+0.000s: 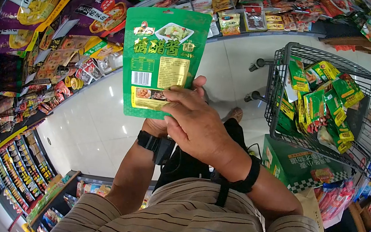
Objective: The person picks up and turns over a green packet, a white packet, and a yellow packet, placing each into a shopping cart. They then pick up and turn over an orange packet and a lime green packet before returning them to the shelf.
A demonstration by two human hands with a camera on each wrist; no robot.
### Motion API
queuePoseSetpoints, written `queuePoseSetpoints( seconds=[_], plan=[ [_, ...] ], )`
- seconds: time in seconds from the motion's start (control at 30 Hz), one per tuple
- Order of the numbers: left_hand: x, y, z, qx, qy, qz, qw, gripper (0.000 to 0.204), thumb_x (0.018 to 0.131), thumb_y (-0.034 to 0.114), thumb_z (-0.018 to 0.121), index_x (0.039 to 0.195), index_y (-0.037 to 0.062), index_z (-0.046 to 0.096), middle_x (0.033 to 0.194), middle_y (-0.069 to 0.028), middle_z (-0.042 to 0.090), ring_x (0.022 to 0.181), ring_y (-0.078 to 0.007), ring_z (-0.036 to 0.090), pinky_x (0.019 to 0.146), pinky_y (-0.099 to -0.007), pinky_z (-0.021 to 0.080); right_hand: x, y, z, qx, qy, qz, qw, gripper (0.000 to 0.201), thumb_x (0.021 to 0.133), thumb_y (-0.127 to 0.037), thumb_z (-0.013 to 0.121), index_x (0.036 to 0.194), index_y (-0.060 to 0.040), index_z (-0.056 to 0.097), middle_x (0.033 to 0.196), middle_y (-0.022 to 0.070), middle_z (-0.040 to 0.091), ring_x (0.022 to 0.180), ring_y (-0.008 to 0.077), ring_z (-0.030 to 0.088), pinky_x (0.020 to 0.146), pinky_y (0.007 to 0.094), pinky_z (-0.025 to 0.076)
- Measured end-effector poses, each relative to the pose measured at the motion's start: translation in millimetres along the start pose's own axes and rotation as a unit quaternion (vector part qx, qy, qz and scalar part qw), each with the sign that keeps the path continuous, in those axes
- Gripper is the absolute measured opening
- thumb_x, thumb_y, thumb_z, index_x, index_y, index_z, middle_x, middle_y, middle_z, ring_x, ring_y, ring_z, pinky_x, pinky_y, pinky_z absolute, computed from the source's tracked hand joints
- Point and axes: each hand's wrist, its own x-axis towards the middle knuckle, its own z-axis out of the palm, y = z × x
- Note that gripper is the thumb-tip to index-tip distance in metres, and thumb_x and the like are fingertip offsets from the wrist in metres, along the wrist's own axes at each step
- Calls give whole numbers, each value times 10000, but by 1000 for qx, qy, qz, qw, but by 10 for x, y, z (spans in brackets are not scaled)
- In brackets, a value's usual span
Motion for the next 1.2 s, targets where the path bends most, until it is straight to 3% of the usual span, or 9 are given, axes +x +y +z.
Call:
queuePoseSetpoints(
  seconds=[0.4, 0.7, 1.0, 1.1, 1.2],
  plan=[
    [-12, 42, 30, -58, -9, -3, 998, 733, 984, 576, 422, 1474, 34, 361, 1414, -348, 421, 1276, -474, 479, 1084, -552, 440, 51, 58, 48, 8, -10, 5, 1000, 225, 822, -33, 656, 1046, -50, 654, 1285, 120, 603, 1223, 303, 578, 967, 405, 502],
    [3, 104, 66, -38, -3, -9, 999, 689, 1006, 551, 391, 1456, 31, 363, 1382, -336, 448, 1261, -453, 496, 1094, -522, 442, 111, 125, 82, 19, -3, 1, 1000, 220, 821, -22, 651, 1040, -44, 648, 1253, 123, 616, 1192, 312, 596, 962, 409, 508],
    [-6, 116, 109, 119, 44, 45, 991, 529, 1029, 366, 488, 1445, 58, 374, 1356, -274, 512, 1217, -345, 565, 1072, -461, 480, 180, 169, 107, 33, -5, 15, 999, 208, 835, -18, 636, 1041, -38, 656, 1244, 130, 623, 1187, 311, 597, 988, 410, 491],
    [3, 139, 120, 115, 50, 38, 991, 541, 1021, 373, 502, 1440, 54, 378, 1345, -265, 524, 1208, -343, 571, 1062, -452, 489, 207, 195, 117, 43, -5, 19, 999, 202, 850, -17, 628, 1048, -36, 661, 1238, 133, 630, 1186, 309, 596, 1004, 408, 476],
    [7, 154, 55, 221, 45, 62, 972, 595, 1010, 413, 508, 1447, 31, 375, 1383, -293, 444, 1242, -371, 518, 1075, -465, 471, 211, 240, 145, 49, -5, 26, 998, 197, 863, -17, 622, 1055, -36, 661, 1225, 135, 639, 1180, 308, 596, 1008, 404, 469]
  ],
)
